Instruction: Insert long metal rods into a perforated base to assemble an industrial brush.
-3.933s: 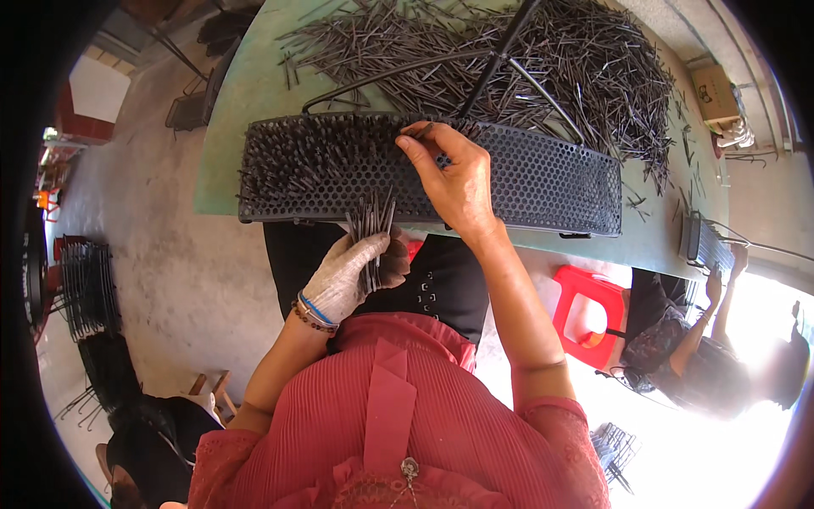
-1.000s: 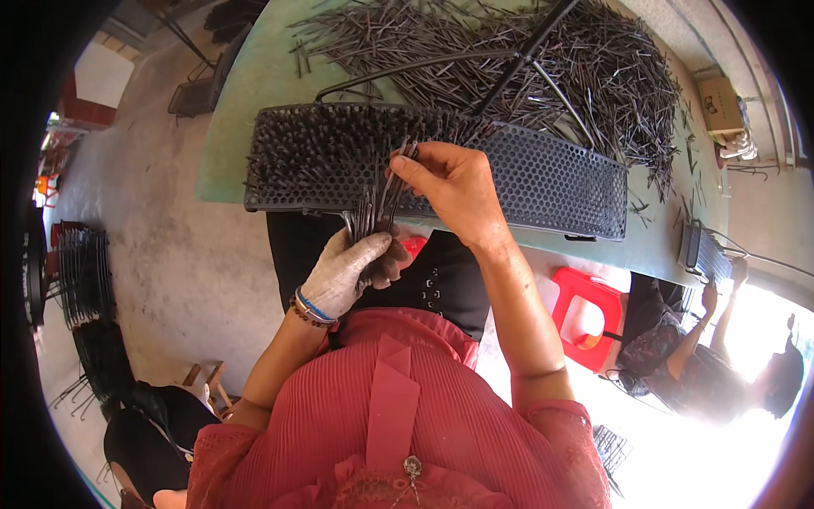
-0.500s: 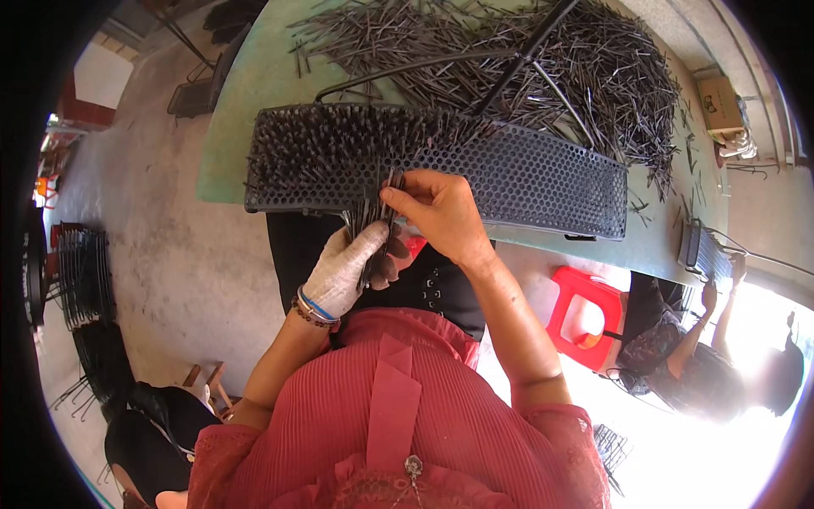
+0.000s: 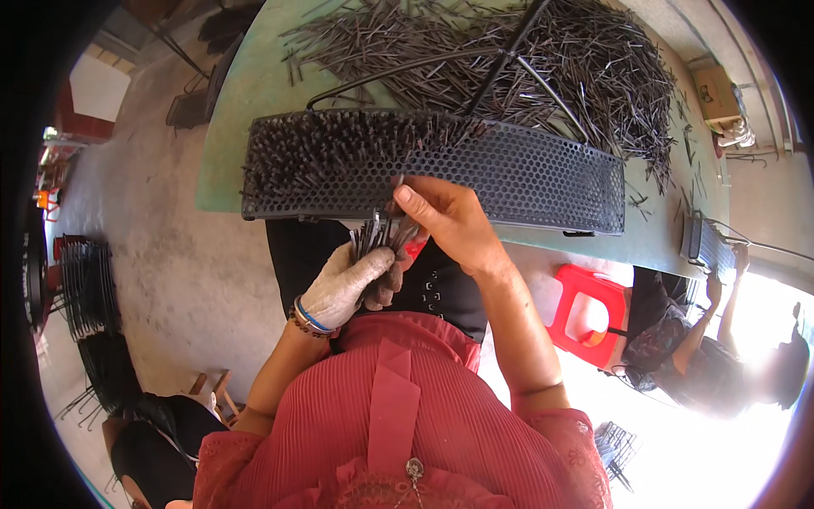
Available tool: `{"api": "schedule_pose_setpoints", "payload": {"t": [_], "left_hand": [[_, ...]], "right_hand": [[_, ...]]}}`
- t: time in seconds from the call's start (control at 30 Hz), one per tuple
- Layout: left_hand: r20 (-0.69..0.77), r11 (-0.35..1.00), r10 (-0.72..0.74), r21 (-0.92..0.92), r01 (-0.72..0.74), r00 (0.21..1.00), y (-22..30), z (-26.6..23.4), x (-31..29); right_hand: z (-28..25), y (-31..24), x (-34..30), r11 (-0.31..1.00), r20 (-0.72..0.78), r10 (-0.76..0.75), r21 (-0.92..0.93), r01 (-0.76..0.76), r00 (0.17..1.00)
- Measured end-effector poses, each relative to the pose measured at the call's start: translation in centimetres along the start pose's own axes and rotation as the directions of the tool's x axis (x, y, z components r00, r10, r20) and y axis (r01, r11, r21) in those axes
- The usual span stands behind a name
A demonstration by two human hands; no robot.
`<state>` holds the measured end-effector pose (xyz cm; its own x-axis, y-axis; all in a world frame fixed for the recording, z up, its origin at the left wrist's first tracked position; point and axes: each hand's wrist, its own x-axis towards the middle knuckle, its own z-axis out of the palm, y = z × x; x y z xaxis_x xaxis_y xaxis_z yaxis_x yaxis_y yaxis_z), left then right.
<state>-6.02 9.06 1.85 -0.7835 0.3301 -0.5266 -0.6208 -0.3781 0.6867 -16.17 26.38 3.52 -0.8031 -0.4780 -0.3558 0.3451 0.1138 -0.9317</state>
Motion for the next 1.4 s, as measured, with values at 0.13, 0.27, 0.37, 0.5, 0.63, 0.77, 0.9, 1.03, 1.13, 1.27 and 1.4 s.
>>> {"api": "schedule_pose_setpoints", "payload": {"t": [0.13, 0.27, 0.37, 0.5, 0.63, 0.77, 0.9, 1.03, 1.13, 1.27, 1.4], "left_hand": [[0.057, 0.998, -0.002, 0.062, -0.001, 0.998, 0.1, -0.1, 0.2], [0.048, 0.999, -0.013, 0.038, 0.011, 0.999, -0.4, -0.1, 0.7], [0.012, 1.0, -0.029, -0.004, 0.029, 1.0, -0.3, 0.4, 1.1], [0.04, 0.987, -0.002, -0.158, 0.008, 0.999, 0.6, 1.6, 1.3], [-0.032, 0.97, -0.006, -0.244, -0.002, 0.999, -0.8, 1.5, 2.7], [-0.02, 0.982, -0.015, -0.186, 0.011, 1.0, -0.1, 1.9, 2.5], [-0.048, 0.985, -0.005, -0.174, -0.003, 0.999, -0.5, 1.9, 2.6], [-0.072, 0.986, 0.002, -0.168, -0.014, 0.997, -0.2, 2.0, 2.5], [-0.06, 0.976, -0.005, -0.22, -0.008, 0.998, -0.4, 1.7, 2.7], [-0.079, 0.975, -0.022, -0.222, 0.004, 0.997, -0.8, 1.3, 2.8], [-0.087, 0.987, 0.02, -0.158, -0.033, 0.996, -0.8, 1.5, 2.7]], "right_hand": [[-1.2, 0.3, 0.0, 0.994, 0.063, -0.096, 0.063, 0.092, 0.993], [-1.9, 0.2, -0.4, 0.974, -0.099, -0.225, 0.003, 0.227, 0.969], [-2.7, -0.4, -0.5, 0.923, -0.324, -0.367, -0.011, 0.384, 0.872], [-3.3, -1.1, 0.4, 0.837, -0.448, -0.546, -0.242, 0.492, 0.708], [-2.9, -0.4, 2.5, 0.692, -0.389, -0.718, -0.492, 0.528, 0.578], [-2.2, 0.2, 4.4, 0.584, -0.329, -0.802, -0.606, 0.54, 0.498], [-2.3, 0.6, 5.3, 0.486, -0.237, -0.842, -0.72, 0.494, 0.484], [-2.5, 0.7, 5.6, 0.42, -0.211, -0.881, -0.76, 0.496, 0.424], [-2.3, 0.5, 5.7, 0.35, -0.148, -0.904, -0.795, 0.496, 0.401], [-2.3, 0.3, 5.9, 0.269, -0.081, -0.928, -0.823, 0.5, 0.365], [-2.1, 0.0, 5.9, 0.204, -0.038, -0.944, -0.847, 0.491, 0.328]]}}
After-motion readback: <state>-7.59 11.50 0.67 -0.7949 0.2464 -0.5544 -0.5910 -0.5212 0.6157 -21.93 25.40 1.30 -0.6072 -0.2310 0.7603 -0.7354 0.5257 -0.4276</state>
